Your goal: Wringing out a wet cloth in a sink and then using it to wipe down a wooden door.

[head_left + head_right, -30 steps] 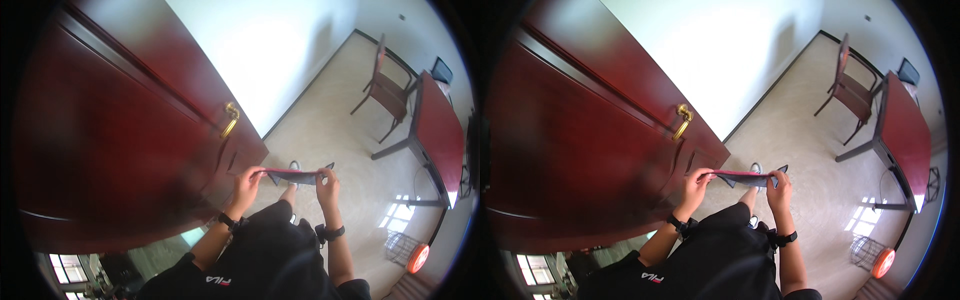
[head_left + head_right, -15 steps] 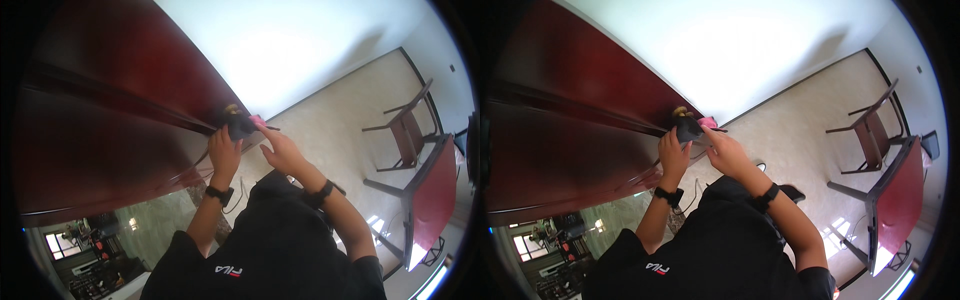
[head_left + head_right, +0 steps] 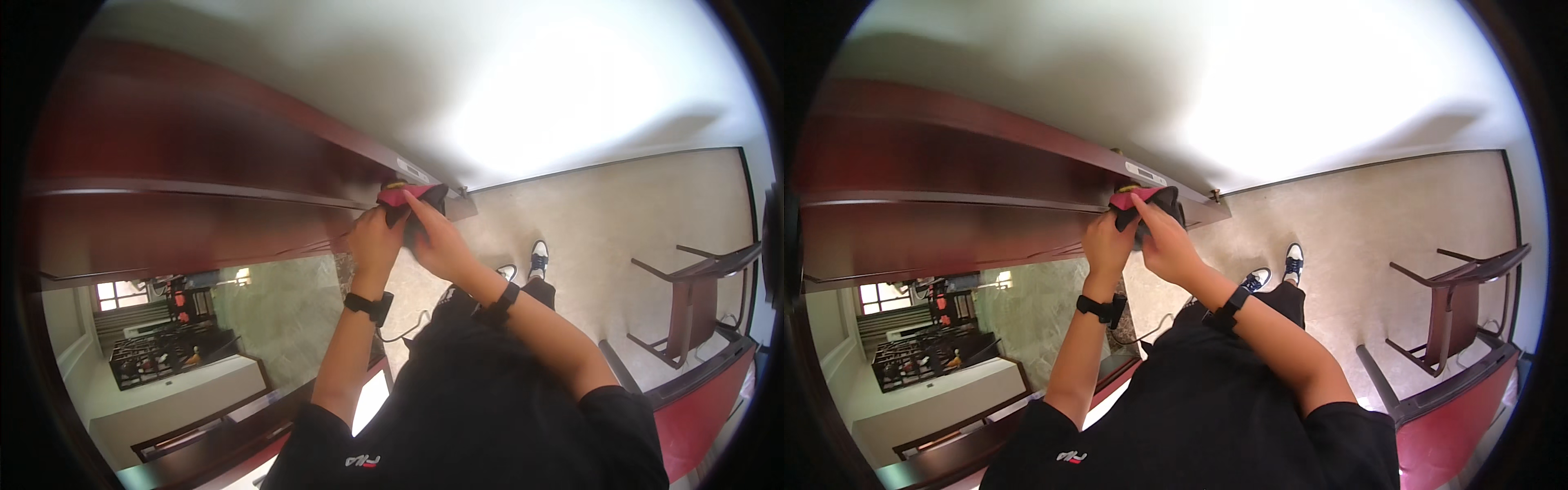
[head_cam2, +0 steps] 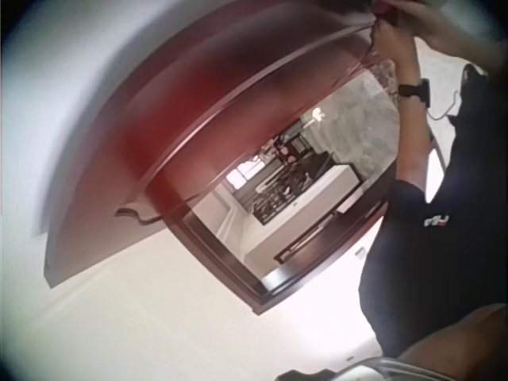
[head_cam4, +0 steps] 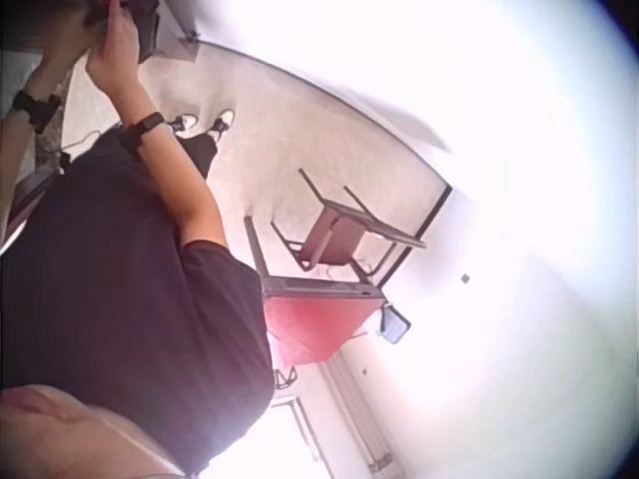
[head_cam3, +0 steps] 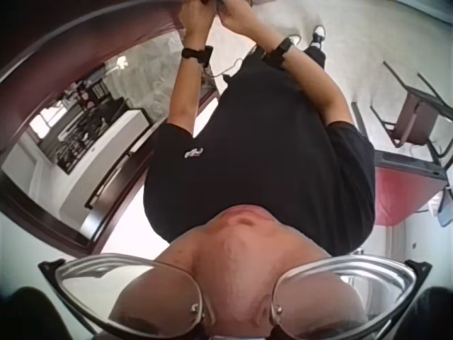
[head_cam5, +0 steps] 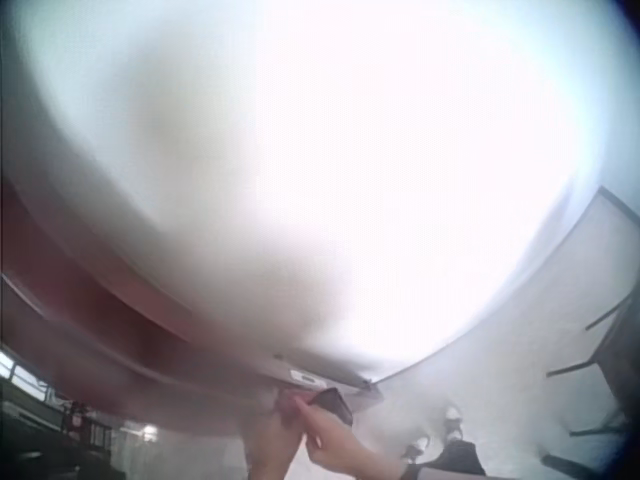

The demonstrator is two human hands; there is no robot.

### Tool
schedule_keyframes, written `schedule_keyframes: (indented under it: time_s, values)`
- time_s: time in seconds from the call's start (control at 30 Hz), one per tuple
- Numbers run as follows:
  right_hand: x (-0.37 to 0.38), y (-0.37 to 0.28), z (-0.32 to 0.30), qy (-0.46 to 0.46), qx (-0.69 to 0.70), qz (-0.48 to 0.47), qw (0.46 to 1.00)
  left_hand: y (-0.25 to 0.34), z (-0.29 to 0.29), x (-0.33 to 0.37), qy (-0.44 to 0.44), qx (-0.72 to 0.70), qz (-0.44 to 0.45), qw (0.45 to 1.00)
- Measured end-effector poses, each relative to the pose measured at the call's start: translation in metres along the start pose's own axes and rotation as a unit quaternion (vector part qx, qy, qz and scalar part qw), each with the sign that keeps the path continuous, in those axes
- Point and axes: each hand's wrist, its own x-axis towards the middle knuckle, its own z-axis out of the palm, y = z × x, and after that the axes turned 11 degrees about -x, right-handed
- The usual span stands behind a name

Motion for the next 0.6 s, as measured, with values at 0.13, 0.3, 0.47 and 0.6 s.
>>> schedule_keyframes:
  time_s: [0.13, 0.3, 0.47, 0.6]
  values:
    - [0.019, 0.01, -0.001, 0.003, -0.007, -0.034, 0.999, 0.022, 0.035, 0.019, 0.016, 0.084, -0.173, 0.981]
    - [0.014, 0.022, -0.02, -0.069, 0.004, 0.02, 0.997, 0.029, 0.051, 0.013, 0.092, 0.079, -0.184, 0.975]
    - [-0.013, 0.053, -0.029, -0.126, -0.008, 0.103, 0.987, 0.027, 0.049, -0.004, 0.134, 0.108, -0.078, 0.982]
    - [-0.022, 0.07, -0.045, -0.115, 0.041, 0.174, 0.977, 0.027, 0.04, -0.038, 0.129, 0.131, 0.01, 0.983]
